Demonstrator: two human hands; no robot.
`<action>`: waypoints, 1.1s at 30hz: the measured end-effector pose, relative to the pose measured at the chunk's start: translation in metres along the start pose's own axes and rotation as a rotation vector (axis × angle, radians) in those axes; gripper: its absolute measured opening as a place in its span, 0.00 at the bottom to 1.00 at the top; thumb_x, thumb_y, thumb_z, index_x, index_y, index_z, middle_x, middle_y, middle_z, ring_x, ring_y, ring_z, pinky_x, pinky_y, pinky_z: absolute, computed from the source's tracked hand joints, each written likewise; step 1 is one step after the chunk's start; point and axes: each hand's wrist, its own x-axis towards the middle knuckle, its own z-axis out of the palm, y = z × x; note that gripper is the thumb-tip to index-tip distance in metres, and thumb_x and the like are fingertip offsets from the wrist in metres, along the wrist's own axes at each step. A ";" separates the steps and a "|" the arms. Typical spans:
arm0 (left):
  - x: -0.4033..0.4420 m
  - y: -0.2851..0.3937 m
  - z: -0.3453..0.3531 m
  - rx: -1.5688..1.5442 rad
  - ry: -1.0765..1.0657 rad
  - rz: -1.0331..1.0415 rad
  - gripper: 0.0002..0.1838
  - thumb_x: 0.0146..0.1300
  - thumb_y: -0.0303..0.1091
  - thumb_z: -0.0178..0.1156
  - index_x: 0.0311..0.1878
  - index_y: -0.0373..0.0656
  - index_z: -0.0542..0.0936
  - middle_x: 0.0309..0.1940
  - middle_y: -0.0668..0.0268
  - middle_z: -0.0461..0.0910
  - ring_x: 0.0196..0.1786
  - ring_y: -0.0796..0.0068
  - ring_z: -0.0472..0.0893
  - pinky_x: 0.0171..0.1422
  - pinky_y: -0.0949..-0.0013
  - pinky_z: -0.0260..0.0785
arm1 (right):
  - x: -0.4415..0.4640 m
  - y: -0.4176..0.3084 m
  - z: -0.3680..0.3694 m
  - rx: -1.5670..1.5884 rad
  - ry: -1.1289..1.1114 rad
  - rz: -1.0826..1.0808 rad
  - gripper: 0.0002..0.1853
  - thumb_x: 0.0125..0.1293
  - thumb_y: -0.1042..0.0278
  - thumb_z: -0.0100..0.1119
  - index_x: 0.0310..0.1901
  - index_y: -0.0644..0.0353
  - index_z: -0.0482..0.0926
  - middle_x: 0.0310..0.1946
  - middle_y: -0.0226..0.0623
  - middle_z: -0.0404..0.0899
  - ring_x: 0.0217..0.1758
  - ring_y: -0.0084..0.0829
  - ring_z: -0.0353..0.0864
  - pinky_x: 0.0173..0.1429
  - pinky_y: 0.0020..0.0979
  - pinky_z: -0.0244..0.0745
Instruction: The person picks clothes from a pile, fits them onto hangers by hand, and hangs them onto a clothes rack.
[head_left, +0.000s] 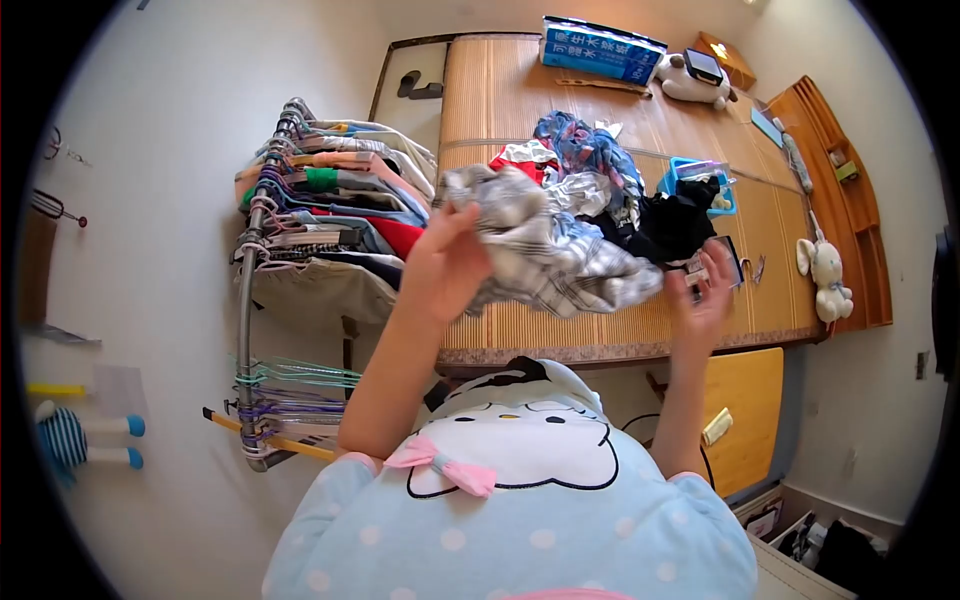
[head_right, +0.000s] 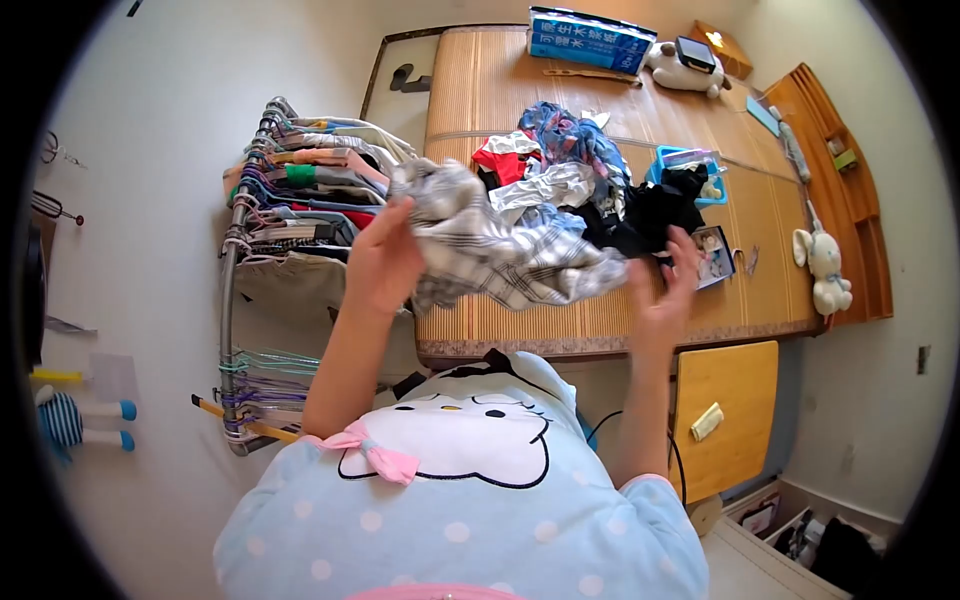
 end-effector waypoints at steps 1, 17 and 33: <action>0.001 -0.011 0.003 0.004 -0.001 0.005 0.20 0.69 0.25 0.50 0.64 0.37 0.65 0.58 0.54 0.74 0.61 0.60 0.75 0.64 0.57 0.72 | -0.004 -0.026 0.014 0.058 -0.173 -0.101 0.35 0.58 0.65 0.69 0.65 0.58 0.63 0.64 0.41 0.66 0.66 0.38 0.65 0.65 0.37 0.62; 0.006 0.038 0.015 1.504 0.367 0.835 0.18 0.55 0.19 0.66 0.51 0.36 0.79 0.35 0.63 0.83 0.40 0.79 0.83 0.42 0.76 0.76 | 0.052 -0.024 0.044 -0.116 -0.276 -0.242 0.22 0.45 0.90 0.49 0.44 0.65 0.79 0.40 0.49 0.81 0.47 0.44 0.82 0.51 0.35 0.75; 0.049 0.080 -0.031 2.410 0.392 0.761 0.07 0.49 0.27 0.64 0.33 0.39 0.83 0.38 0.54 0.79 0.45 0.53 0.79 0.50 0.57 0.72 | 0.097 -0.074 0.014 -0.535 -0.643 -0.323 0.24 0.48 0.87 0.50 0.50 0.57 0.74 0.36 0.49 0.80 0.46 0.47 0.79 0.52 0.39 0.72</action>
